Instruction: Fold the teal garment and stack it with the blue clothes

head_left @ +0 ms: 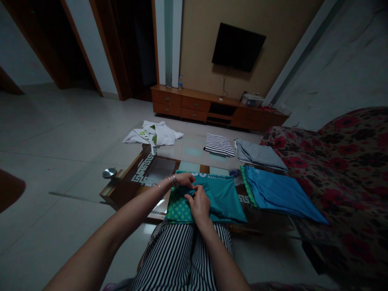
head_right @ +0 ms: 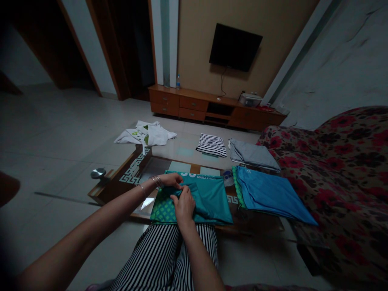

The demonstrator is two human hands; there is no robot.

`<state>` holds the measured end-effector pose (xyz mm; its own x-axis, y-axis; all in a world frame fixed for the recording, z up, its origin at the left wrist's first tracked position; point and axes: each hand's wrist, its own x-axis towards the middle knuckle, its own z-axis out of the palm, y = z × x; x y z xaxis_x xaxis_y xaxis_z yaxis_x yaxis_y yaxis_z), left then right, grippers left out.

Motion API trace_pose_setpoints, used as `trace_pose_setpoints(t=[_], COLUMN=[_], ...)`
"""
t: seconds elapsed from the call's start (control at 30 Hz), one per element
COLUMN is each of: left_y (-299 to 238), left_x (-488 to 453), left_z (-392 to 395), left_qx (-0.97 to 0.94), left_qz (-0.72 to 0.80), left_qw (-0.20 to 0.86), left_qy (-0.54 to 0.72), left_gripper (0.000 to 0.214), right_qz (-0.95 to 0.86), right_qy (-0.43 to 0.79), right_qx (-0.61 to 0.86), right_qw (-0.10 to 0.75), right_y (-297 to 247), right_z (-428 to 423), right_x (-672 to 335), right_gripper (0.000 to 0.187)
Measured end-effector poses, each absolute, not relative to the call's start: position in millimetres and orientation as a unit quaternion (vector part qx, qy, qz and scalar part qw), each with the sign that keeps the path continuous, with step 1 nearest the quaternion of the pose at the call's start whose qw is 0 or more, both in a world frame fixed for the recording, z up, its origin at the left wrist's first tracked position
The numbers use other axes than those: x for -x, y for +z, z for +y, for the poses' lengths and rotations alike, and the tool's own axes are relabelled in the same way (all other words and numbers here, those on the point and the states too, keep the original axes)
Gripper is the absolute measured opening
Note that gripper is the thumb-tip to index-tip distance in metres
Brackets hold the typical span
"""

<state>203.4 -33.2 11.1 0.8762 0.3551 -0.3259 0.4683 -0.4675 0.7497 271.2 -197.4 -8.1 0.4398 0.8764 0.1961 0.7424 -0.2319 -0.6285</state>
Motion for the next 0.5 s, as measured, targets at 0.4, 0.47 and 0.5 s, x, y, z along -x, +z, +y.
trace_pose_setpoints(t=[0.4,0.47,0.5], left_y=[33,42,47], left_x=[-207,-211,-214], left_z=[-35,-36,-36], left_qx=[-0.851,-0.853,-0.855], left_qz=[0.198,0.189,0.184], left_qw=[0.487,0.486,0.485], left_qy=[-0.012,0.011,0.022], left_gripper=[0.028,0.023,0.021], right_qz=[-0.482,-0.502,-0.519], right_qy=[0.129,0.122,0.121], right_qx=[0.720,0.693,0.681], right_qw=[0.483,0.502,0.503], right_y=[8,22,29], right_z=[-210,-221,-226], right_x=[-292,-289,-285], right_gripper=[0.018,0.018,0.019])
